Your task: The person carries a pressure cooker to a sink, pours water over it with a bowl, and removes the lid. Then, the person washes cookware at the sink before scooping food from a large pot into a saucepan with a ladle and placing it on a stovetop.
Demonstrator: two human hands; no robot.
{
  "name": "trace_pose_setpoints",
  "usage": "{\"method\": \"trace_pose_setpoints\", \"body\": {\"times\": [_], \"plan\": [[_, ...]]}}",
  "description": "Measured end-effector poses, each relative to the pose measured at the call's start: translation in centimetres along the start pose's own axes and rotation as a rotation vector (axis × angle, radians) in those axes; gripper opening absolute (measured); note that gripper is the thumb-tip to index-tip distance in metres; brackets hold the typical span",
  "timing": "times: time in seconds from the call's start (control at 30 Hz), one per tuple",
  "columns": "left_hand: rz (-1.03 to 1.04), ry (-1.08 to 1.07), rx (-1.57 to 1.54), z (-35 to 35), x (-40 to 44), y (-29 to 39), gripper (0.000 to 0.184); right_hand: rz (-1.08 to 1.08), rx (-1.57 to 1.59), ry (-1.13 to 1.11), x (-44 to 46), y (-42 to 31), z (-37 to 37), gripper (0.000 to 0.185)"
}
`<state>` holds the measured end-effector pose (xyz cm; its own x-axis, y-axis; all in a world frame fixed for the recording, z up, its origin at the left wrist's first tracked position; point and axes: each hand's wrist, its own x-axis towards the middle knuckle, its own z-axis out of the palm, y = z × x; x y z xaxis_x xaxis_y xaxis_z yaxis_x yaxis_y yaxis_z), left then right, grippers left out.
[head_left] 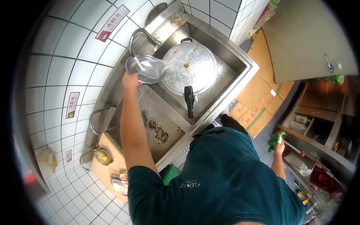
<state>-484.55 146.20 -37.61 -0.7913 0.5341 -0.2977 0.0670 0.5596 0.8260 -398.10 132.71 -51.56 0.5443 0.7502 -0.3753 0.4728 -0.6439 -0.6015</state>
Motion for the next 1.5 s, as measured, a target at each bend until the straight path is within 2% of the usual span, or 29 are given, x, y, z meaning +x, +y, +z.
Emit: {"method": "trace_pose_setpoints", "body": {"times": [0.2, 0.4, 0.53, 0.7, 1.0, 1.1, 1.4, 1.5], "plan": [[-0.002, -0.009, 0.011, 0.1, -0.3, 0.2, 0.043, 0.008, 0.024, -0.012, 0.1, 0.2, 0.0, 0.044], [0.002, -0.024, -0.017, 0.2, -0.2, -0.1, 0.043, -0.044, 0.077, -0.001, 0.5, 1.1, 0.0, 0.035], [0.000, -0.010, 0.019, 0.3, -0.7, 0.4, 0.042, -0.045, -0.039, 0.021, 1.5, 2.4, -0.1, 0.034], [-0.050, -0.025, 0.023, 0.2, -0.6, 0.6, 0.049, -0.102, -0.018, 0.040, 2.2, 3.5, 0.5, 0.035], [-0.009, -0.012, 0.007, 0.1, 0.4, -0.6, 0.043, 0.089, 0.265, -0.114, -1.5, -1.6, 1.0, 0.031], [-0.037, -0.016, 0.012, 0.1, 0.5, -0.4, 0.047, 0.064, 0.250, -0.133, 0.6, 2.5, 1.7, 0.032], [-0.009, -0.023, 0.008, 0.1, 0.6, -0.6, 0.042, 0.103, 0.209, -0.176, 0.1, 3.4, 2.5, 0.040], [-0.009, -0.027, 0.001, 0.2, 0.1, -0.2, 0.042, 0.019, 0.043, -0.111, -0.1, 4.3, 3.0, 0.042]]}}
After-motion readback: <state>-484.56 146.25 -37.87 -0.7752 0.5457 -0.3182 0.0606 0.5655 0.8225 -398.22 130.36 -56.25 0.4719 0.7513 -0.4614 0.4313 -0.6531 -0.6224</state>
